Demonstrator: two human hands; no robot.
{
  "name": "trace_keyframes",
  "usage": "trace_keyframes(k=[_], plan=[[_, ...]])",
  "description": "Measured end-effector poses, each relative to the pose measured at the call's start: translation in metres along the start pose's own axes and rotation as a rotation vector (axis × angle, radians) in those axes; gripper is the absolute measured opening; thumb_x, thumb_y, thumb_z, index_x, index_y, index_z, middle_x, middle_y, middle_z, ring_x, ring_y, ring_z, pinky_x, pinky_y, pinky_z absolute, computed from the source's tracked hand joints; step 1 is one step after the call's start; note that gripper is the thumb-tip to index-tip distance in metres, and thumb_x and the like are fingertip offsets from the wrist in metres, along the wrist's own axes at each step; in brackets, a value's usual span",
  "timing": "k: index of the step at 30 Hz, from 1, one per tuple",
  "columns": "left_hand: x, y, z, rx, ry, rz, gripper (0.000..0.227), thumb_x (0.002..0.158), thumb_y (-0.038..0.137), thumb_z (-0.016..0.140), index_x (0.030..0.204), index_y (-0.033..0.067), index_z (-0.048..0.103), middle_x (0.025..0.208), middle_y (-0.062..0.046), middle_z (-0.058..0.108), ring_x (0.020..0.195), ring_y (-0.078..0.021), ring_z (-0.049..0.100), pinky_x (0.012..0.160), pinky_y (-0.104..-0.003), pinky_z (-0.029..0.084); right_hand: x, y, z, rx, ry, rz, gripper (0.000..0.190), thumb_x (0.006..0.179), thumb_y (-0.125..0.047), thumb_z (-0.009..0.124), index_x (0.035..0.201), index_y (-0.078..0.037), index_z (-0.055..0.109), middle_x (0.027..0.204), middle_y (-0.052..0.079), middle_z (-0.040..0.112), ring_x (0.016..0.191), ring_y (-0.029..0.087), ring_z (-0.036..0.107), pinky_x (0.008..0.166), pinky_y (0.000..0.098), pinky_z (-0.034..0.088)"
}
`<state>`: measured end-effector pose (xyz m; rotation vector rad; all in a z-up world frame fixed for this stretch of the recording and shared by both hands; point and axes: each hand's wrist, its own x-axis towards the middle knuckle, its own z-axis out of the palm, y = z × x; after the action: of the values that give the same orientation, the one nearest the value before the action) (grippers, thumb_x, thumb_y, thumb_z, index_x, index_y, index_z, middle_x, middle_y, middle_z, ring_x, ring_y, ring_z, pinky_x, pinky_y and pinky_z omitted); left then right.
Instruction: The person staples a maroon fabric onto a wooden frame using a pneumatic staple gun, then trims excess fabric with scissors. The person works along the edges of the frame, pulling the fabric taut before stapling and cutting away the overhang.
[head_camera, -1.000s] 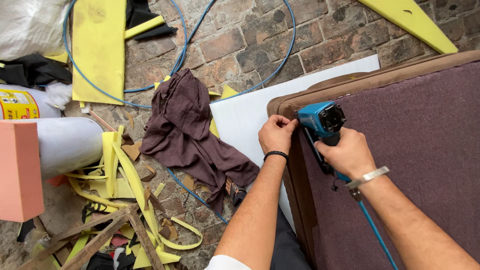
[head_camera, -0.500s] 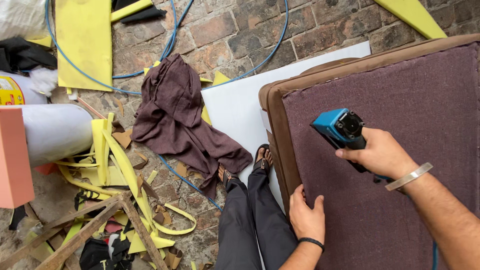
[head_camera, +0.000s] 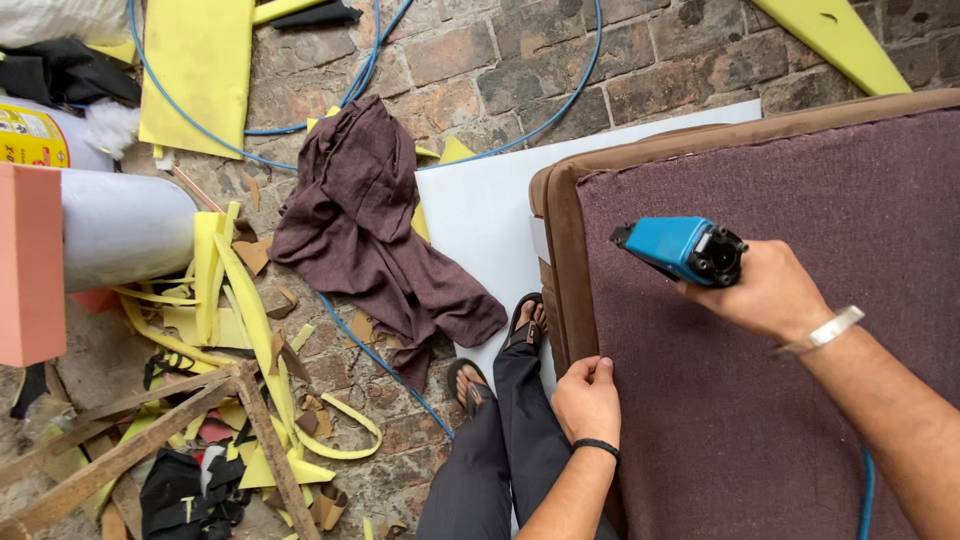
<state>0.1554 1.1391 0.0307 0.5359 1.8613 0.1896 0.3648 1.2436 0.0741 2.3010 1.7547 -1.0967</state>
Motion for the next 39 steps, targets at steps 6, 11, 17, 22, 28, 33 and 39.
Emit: trace_keyframes(k=[6,11,17,22,28,33,39], plan=[[0.001,0.016,0.007,0.006,0.089,0.171,0.034,0.078,0.036,0.080,0.101,0.0113,0.074,0.101,-0.008,0.074,0.094,-0.0241,0.071,0.085,-0.038,0.055,0.030,-0.010,0.010,-0.097,0.074,-0.138,0.037,0.073,-0.036,0.084,0.093,-0.006,0.078,0.085,0.021,0.074,0.087,0.039,0.073,0.077,0.0461,0.059],[0.021,0.014,0.004,-0.027,0.069,0.093,0.033,0.083,0.040,0.078,0.079,0.0072,0.078,0.095,-0.010,0.076,0.088,-0.0268,0.072,0.083,-0.039,0.056,0.038,-0.022,0.024,-0.126,0.103,-0.050,0.035,0.076,-0.035,0.083,0.093,-0.004,0.078,0.087,0.024,0.072,0.089,0.042,0.071,0.079,0.0475,0.058],[0.034,0.003,0.003,-0.104,0.013,0.059,0.031,0.079,0.039,0.080,0.082,0.0076,0.080,0.080,-0.012,0.077,0.080,-0.0272,0.075,0.080,-0.038,0.058,0.017,-0.017,0.029,-0.080,0.016,-0.025,0.035,0.072,-0.032,0.081,0.094,-0.005,0.078,0.085,0.023,0.074,0.085,0.038,0.075,0.078,0.0451,0.059],[0.040,0.004,0.001,-0.116,-0.041,0.026,0.030,0.079,0.039,0.080,0.082,0.0087,0.081,0.082,-0.011,0.079,0.081,-0.0259,0.076,0.082,-0.038,0.058,-0.008,-0.017,0.041,-0.140,-0.068,0.083,0.036,0.072,-0.033,0.081,0.093,-0.003,0.077,0.083,0.022,0.076,0.084,0.038,0.076,0.080,0.0437,0.060],[0.043,0.003,0.001,-0.073,-0.022,0.092,0.031,0.079,0.041,0.082,0.085,0.0110,0.081,0.084,-0.011,0.078,0.082,-0.0253,0.075,0.082,-0.036,0.058,-0.039,-0.017,0.052,-0.179,-0.077,0.096,0.036,0.073,-0.032,0.080,0.092,-0.003,0.078,0.085,0.022,0.076,0.086,0.039,0.075,0.082,0.0447,0.059],[0.016,-0.015,0.002,-0.053,0.073,0.309,0.030,0.080,0.032,0.080,0.102,0.0118,0.079,0.091,-0.010,0.076,0.087,-0.0282,0.074,0.083,-0.038,0.057,-0.065,-0.008,0.062,-0.084,-0.028,0.107,0.038,0.071,-0.031,0.082,0.094,-0.001,0.077,0.084,0.021,0.076,0.082,0.037,0.076,0.078,0.0446,0.059],[-0.095,-0.124,0.000,-0.021,-0.033,0.319,0.047,0.084,0.019,0.077,0.128,0.0095,0.061,0.126,-0.011,0.065,0.116,-0.0318,0.064,0.098,-0.040,0.051,-0.113,0.024,0.073,0.077,0.022,0.225,0.043,0.073,-0.034,0.085,0.098,0.000,0.078,0.082,0.020,0.077,0.077,0.030,0.077,0.075,0.0421,0.059]])
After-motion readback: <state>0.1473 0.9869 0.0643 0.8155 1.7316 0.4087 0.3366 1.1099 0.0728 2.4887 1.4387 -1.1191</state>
